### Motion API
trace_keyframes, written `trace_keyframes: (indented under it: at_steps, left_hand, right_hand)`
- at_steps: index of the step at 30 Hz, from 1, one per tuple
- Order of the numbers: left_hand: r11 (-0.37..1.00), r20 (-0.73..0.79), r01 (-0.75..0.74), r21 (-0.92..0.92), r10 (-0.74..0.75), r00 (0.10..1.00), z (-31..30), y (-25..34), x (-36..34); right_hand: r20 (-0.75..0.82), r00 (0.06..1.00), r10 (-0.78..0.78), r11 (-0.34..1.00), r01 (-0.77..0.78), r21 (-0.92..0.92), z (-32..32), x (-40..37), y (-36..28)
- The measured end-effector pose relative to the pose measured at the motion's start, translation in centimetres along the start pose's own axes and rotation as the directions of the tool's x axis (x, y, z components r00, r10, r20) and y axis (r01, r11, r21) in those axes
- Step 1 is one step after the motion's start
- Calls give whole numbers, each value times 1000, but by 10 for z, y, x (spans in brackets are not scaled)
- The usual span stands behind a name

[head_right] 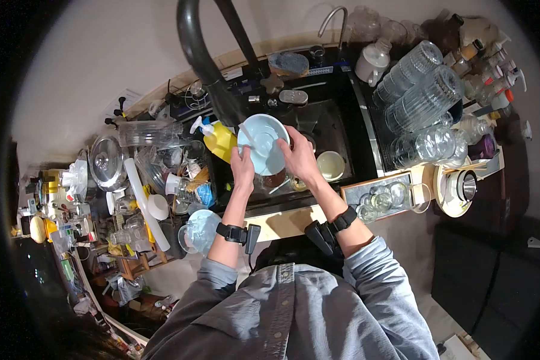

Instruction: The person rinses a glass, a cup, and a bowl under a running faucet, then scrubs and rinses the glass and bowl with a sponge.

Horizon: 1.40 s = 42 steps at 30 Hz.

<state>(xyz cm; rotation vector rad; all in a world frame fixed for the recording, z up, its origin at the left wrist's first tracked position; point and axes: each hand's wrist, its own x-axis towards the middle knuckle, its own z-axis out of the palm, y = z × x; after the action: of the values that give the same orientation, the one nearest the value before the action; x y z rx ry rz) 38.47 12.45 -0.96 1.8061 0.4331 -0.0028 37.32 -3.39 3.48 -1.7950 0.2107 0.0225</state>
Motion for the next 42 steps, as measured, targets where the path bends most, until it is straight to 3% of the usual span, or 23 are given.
trace_keyframes:
  at_steps: [2,6,9,11,13,14,18,23,26,32,42]
  left_hand:
    - [1000,-7,-8,-2,7,1000,3,1,0]
    - [991,-47,-53,-120,48,998,5,17,-5]
    - [989,-75,-142,30,143,987,3,23,-7]
    - [994,-84,-106,16,107,991,0,17,-6]
    - [995,-112,-100,-7,99,989,0,12,-7]
    - [993,-137,-115,-25,111,984,1,11,-7]
    - [989,-172,-119,-90,102,980,0,6,-7]
    - [988,-186,-98,-123,74,980,-3,5,-11]
    - [985,-198,-81,-149,51,979,-2,-1,-10]
    - [982,-188,-73,-175,40,981,-1,0,-12]
    - [973,-179,-75,-217,36,983,-6,-9,-13]
  right_hand:
    - [-1,1000,8,999,-8,53,0,5,17]
    - [98,948,301,927,-316,202,-6,7,29]
    - [-71,973,219,947,-230,-222,-21,-4,31]
    - [25,967,253,815,-199,-544,-23,-11,63]
    - [120,937,328,595,-106,-796,-18,-19,102]
    - [93,918,387,576,-162,-801,-11,-19,116]
    - [139,925,354,571,-96,-815,-3,-22,136]
    - [160,914,374,508,-57,-860,-2,-19,114]
    - [185,942,279,454,40,-890,-2,-21,110]
    - [161,940,302,492,-9,-871,2,-21,114]
    - [260,928,266,477,108,-872,-3,-19,134]
